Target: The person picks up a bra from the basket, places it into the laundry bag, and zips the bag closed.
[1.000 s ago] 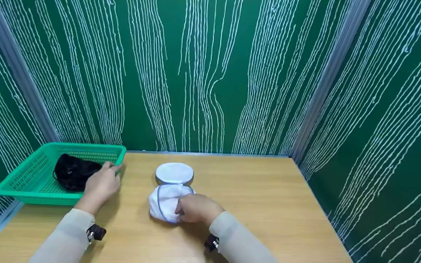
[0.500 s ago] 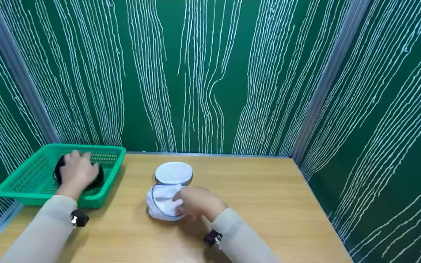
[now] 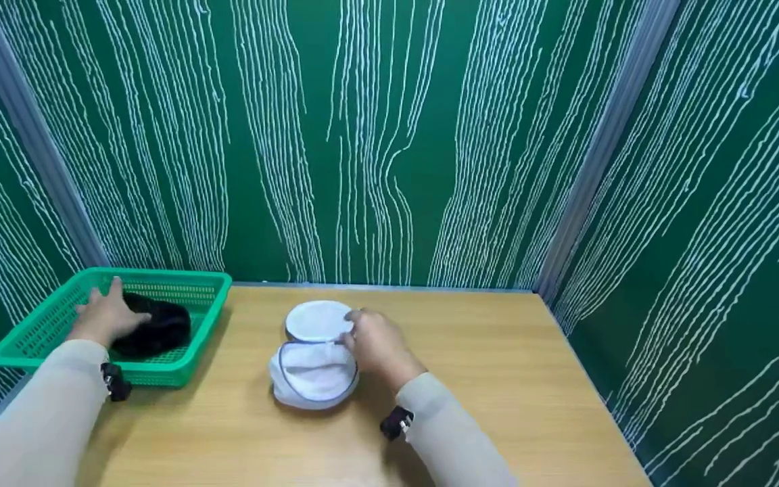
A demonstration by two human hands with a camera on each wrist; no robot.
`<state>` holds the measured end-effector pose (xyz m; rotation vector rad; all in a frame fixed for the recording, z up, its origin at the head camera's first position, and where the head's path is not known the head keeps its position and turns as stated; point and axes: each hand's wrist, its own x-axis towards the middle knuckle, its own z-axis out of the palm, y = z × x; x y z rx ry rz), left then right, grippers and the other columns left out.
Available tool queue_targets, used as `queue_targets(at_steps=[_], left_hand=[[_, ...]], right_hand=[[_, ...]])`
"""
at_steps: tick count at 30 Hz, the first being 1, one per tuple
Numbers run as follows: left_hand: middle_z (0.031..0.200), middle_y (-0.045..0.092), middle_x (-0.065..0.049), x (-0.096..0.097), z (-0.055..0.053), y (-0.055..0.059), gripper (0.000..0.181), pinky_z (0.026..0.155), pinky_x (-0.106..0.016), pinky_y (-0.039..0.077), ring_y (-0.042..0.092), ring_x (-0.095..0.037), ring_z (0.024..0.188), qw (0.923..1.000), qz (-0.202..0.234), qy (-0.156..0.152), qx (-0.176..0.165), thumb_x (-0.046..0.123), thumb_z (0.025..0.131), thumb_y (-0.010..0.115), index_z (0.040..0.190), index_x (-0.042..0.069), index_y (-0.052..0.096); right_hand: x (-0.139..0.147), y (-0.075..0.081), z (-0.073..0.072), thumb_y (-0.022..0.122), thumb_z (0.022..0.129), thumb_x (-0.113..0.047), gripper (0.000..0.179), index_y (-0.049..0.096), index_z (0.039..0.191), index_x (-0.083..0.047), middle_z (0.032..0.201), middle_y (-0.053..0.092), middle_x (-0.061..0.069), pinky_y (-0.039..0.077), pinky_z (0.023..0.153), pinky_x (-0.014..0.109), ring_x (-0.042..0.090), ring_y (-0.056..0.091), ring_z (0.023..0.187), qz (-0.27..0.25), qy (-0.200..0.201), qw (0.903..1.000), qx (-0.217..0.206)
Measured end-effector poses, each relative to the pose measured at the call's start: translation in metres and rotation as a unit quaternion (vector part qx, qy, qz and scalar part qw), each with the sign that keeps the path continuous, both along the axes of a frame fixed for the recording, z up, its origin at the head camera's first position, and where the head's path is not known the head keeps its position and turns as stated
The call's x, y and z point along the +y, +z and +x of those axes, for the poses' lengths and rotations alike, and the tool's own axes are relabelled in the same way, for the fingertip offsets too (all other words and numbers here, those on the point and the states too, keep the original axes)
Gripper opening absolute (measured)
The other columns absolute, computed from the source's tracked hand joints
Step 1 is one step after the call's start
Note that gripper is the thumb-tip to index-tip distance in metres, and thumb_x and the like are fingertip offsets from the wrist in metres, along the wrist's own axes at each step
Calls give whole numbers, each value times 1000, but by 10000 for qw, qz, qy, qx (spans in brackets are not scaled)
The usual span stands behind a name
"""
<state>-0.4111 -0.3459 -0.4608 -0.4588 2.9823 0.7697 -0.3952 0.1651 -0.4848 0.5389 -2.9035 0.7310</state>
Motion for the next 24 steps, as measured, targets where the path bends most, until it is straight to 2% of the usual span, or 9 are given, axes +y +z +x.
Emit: queue_targets(at_steps=[5, 10, 12, 15, 17, 18, 20, 22, 24], left_hand=[[178, 3, -48, 0, 2, -1, 115, 124, -90, 30, 12, -76, 161, 9990, 27, -295, -330, 36, 109, 73, 178, -2, -11], [178, 11, -47, -3, 2, -4, 115, 124, -90, 30, 18, -71, 162, 9980, -160, -344, -512, 30, 105, 78, 176, -10, -3], [174, 18, -49, -3, 4, -4, 105, 121, -87, 37, 26, -73, 157, 9974, -265, -369, -563, 28, 104, 80, 175, -13, 13], [159, 27, -55, 2, 9, 0, 84, 112, -78, 51, 36, -72, 142, 9971, -332, -302, -614, 25, 102, 82, 161, -19, 41], [151, 26, -52, 6, 13, 3, 69, 105, -72, 57, 35, -66, 137, 9972, -325, -124, -655, 24, 101, 83, 146, -20, 55], [152, 22, -50, 6, 13, 4, 67, 105, -71, 57, 32, -65, 138, 9970, -324, -38, -705, 24, 101, 84, 144, -20, 57], [161, 11, -48, 6, 12, 4, 73, 112, -75, 54, 21, -68, 147, 9959, -287, 136, -852, 25, 100, 86, 148, -20, 55], [170, 4, -47, 6, 11, 3, 81, 118, -82, 46, 14, -72, 156, 9943, -316, 138, -1004, 27, 99, 87, 154, -20, 50], [176, 8, -46, 4, 8, 1, 90, 121, -86, 41, 18, -72, 160, 9929, -387, 43, -1124, 29, 99, 87, 160, -20, 43]], right_hand=[[5, -5, -8, 75, 111, -28, 37, 74, 143, -9, 112, 76, 10, 64, 90, 47, 25, 71, 97, -109, -688, 9966, -445], [8, -14, -14, 75, 110, -31, 39, 74, 140, -5, 111, 79, 11, 65, 93, 49, 25, 73, 99, -263, -831, 9925, -860], [9, -17, -16, 76, 110, -30, 39, 75, 138, -3, 114, 80, 14, 66, 95, 50, 26, 75, 101, -300, -803, 9918, -944], [10, -20, -17, 77, 108, -30, 41, 76, 137, -1, 120, 81, 17, 66, 96, 50, 28, 76, 105, -360, -775, 9907, -1063], [10, -21, -18, 78, 107, -30, 42, 76, 137, -1, 122, 81, 18, 67, 95, 49, 28, 76, 105, -396, -751, 9897, -1150], [10, -22, -18, 79, 107, -30, 42, 76, 137, -1, 123, 81, 18, 67, 95, 48, 28, 76, 106, -409, -744, 9893, -1183], [10, -24, -19, 79, 107, -31, 42, 77, 136, -1, 126, 81, 18, 67, 96, 48, 28, 76, 108, -441, -741, 9885, -1239], [10, -25, -20, 80, 106, -31, 39, 79, 132, -1, 125, 82, 17, 67, 97, 48, 28, 76, 109, -446, -756, 9883, -1250], [10, -27, -20, 81, 106, -31, 35, 81, 125, -2, 122, 82, 15, 67, 96, 47, 28, 76, 107, -474, -767, 9876, -1287]])
